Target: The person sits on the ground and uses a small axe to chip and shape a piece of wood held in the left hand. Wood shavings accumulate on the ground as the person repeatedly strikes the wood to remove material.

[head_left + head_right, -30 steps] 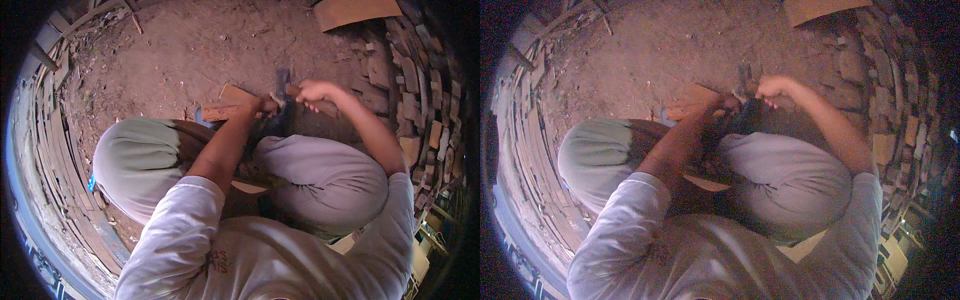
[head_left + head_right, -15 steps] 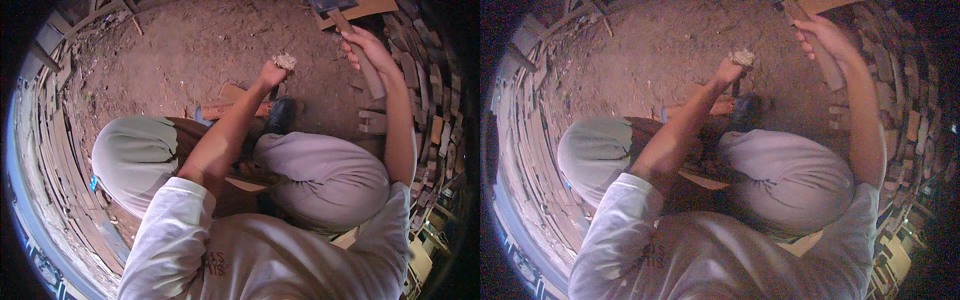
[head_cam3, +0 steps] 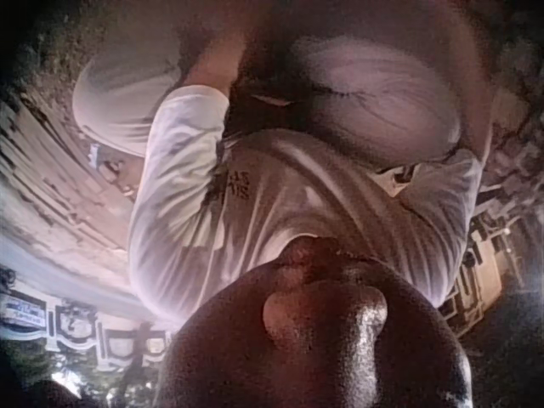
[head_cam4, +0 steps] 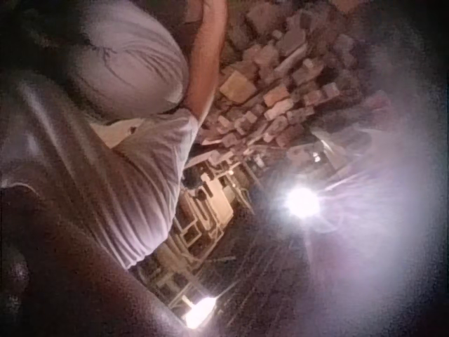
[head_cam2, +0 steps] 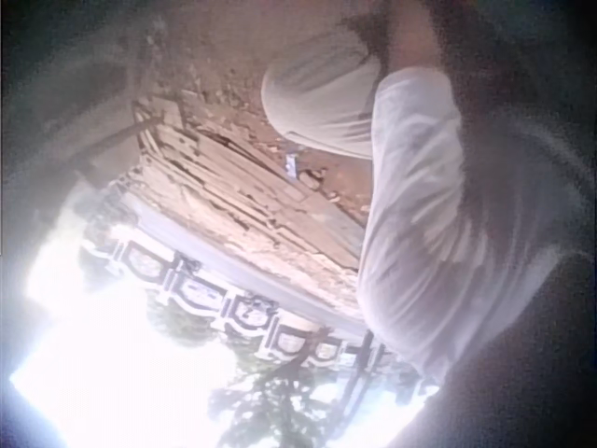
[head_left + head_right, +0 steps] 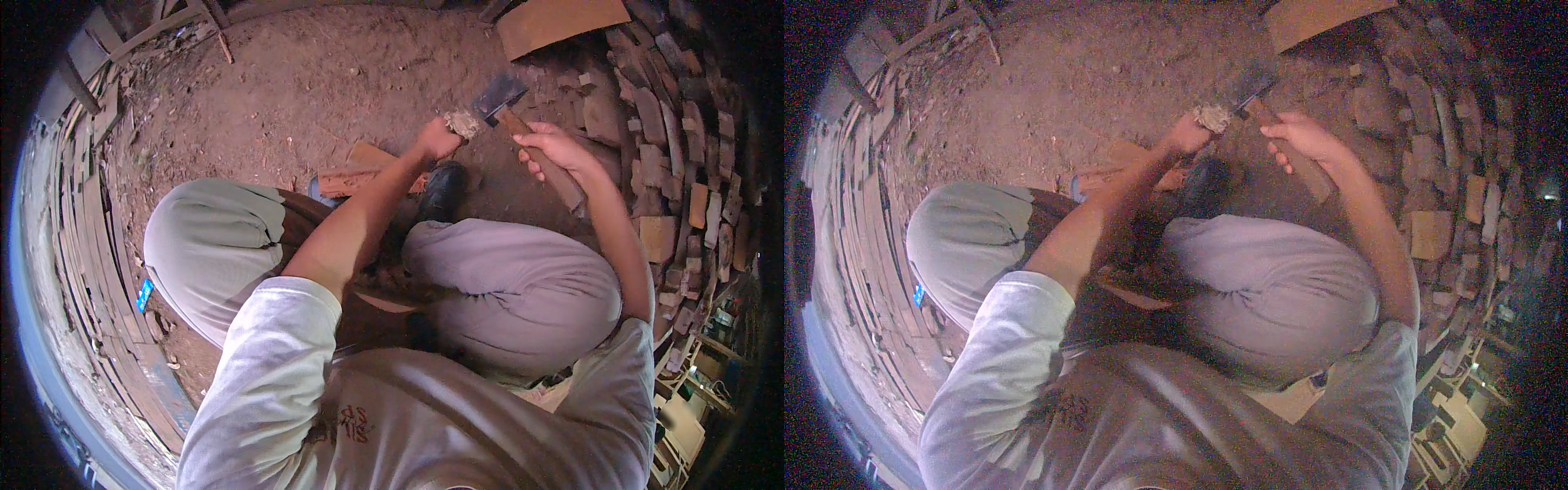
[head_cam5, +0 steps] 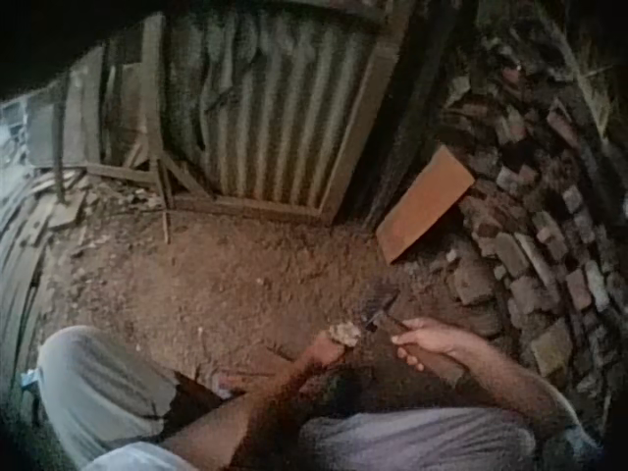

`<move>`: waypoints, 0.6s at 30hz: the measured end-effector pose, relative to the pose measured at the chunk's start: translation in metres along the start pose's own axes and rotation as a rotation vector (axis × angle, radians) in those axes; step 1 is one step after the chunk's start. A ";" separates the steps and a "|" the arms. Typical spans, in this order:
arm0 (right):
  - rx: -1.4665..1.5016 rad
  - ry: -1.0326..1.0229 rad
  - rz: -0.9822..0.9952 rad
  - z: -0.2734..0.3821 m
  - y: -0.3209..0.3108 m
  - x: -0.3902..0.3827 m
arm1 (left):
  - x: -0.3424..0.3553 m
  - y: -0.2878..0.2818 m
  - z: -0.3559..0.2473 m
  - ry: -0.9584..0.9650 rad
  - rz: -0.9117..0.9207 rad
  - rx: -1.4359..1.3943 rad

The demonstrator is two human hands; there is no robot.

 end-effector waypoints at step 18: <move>-0.030 -0.021 0.037 0.001 0.001 -0.009 | 0.008 0.015 -0.003 0.107 0.046 -0.093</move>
Point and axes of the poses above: each hand's wrist, its own x-axis towards the middle knuckle, its own y-axis out of the palm, z = x × y, the point moved 4 cm from there along x, towards the middle knuckle, and after that the axes turned 10 degrees about x, right-handed, at the moved point
